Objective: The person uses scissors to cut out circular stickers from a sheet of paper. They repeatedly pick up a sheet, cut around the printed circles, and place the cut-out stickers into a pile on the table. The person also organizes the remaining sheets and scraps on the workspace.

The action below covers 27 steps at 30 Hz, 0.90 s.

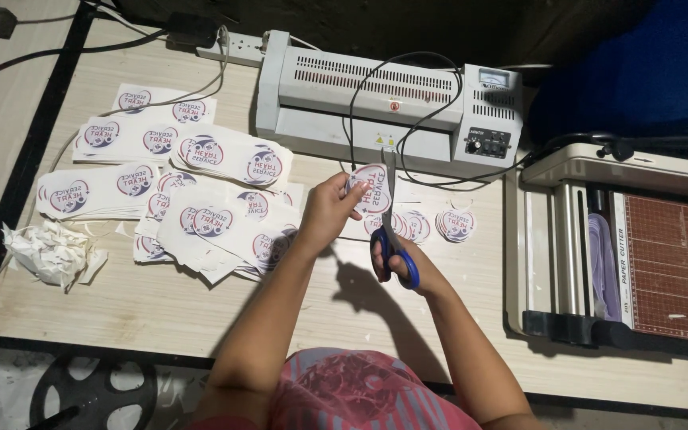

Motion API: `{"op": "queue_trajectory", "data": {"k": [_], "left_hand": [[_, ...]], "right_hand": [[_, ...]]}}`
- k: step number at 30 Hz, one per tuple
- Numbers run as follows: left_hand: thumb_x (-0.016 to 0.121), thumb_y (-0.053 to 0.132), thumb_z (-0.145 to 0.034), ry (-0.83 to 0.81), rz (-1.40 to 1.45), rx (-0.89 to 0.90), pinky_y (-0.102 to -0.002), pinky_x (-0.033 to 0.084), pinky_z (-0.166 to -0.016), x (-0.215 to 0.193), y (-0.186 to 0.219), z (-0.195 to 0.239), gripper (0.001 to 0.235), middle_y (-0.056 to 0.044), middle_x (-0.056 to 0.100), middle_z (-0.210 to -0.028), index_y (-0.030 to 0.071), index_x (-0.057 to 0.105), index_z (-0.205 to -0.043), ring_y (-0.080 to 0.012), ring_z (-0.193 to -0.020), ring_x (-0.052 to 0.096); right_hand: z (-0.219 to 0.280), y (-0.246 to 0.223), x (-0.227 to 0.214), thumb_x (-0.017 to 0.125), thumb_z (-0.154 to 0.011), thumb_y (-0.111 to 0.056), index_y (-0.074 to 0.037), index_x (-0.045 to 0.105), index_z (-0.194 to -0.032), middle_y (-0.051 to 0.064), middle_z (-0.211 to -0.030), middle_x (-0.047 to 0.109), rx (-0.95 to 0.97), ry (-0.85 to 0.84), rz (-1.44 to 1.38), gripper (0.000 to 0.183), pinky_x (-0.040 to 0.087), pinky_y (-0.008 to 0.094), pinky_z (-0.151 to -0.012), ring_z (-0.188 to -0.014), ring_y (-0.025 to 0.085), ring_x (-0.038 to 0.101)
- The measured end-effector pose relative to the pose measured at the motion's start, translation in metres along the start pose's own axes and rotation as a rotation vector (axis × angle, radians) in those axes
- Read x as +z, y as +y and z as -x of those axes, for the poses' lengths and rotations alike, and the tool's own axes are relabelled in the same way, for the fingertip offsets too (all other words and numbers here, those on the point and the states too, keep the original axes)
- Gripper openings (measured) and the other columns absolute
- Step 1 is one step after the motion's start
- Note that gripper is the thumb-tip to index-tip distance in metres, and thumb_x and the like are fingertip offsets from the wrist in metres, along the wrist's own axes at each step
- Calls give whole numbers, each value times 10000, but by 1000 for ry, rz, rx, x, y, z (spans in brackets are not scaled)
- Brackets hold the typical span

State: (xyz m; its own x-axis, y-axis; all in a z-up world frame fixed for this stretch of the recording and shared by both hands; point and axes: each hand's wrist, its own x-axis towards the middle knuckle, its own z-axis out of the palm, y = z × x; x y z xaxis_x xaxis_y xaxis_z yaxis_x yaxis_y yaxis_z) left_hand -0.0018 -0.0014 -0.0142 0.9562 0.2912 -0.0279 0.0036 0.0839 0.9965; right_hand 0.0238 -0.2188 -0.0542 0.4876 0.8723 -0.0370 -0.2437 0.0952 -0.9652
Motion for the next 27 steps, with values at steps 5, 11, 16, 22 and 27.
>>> {"op": "queue_trajectory", "data": {"k": [5, 11, 16, 22, 27], "left_hand": [[650, 199, -998, -54, -86, 8, -229, 573, -543, -4, -3, 0, 234, -23, 720, -799, -20, 697, -1066, -38, -666, 645], [671, 195, -997, -68, -81, 2, -239, 593, -560, -8, 2, -1, 226, -14, 711, -797, -28, 701, -1016, -40, -686, 646], [679, 190, -980, -58, -14, -7, -236, 588, -589, -15, 4, 0, 203, 2, 708, -793, -6, 698, -1032, -32, -702, 642], [694, 190, -1000, 1, -60, 1, -202, 465, -594, -22, 7, -2, 218, -5, 718, -786, -26, 715, -1022, -22, -697, 586], [684, 219, -990, 27, -117, 25, -204, 511, -633, -21, 10, -3, 235, -13, 762, -832, -5, 726, -1049, -16, -733, 638]], "right_hand": [[-1, 7, -5, 719, -739, -809, -81, 572, -1047, -1, -817, 556, -20, 31, 6, 804, 478, 257, -593, -683, 113, 560], [3, 15, -21, 826, -722, -696, -54, 587, -1019, 26, -753, 561, 83, 103, 54, 746, 494, 264, -574, -633, 126, 575], [5, 10, -27, 853, -703, -633, -48, 623, -1031, 5, -796, 575, 123, 168, 149, 709, 530, 260, -584, -674, 103, 591], [8, 19, -41, 909, -706, -445, -48, 625, -1015, 4, -836, 582, 192, 195, 225, 577, 520, 264, -580, -708, 103, 596], [7, 14, -40, 901, -707, -397, -58, 623, -1005, -2, -833, 587, 237, 184, 206, 530, 511, 257, -560, -704, 97, 595]]}}
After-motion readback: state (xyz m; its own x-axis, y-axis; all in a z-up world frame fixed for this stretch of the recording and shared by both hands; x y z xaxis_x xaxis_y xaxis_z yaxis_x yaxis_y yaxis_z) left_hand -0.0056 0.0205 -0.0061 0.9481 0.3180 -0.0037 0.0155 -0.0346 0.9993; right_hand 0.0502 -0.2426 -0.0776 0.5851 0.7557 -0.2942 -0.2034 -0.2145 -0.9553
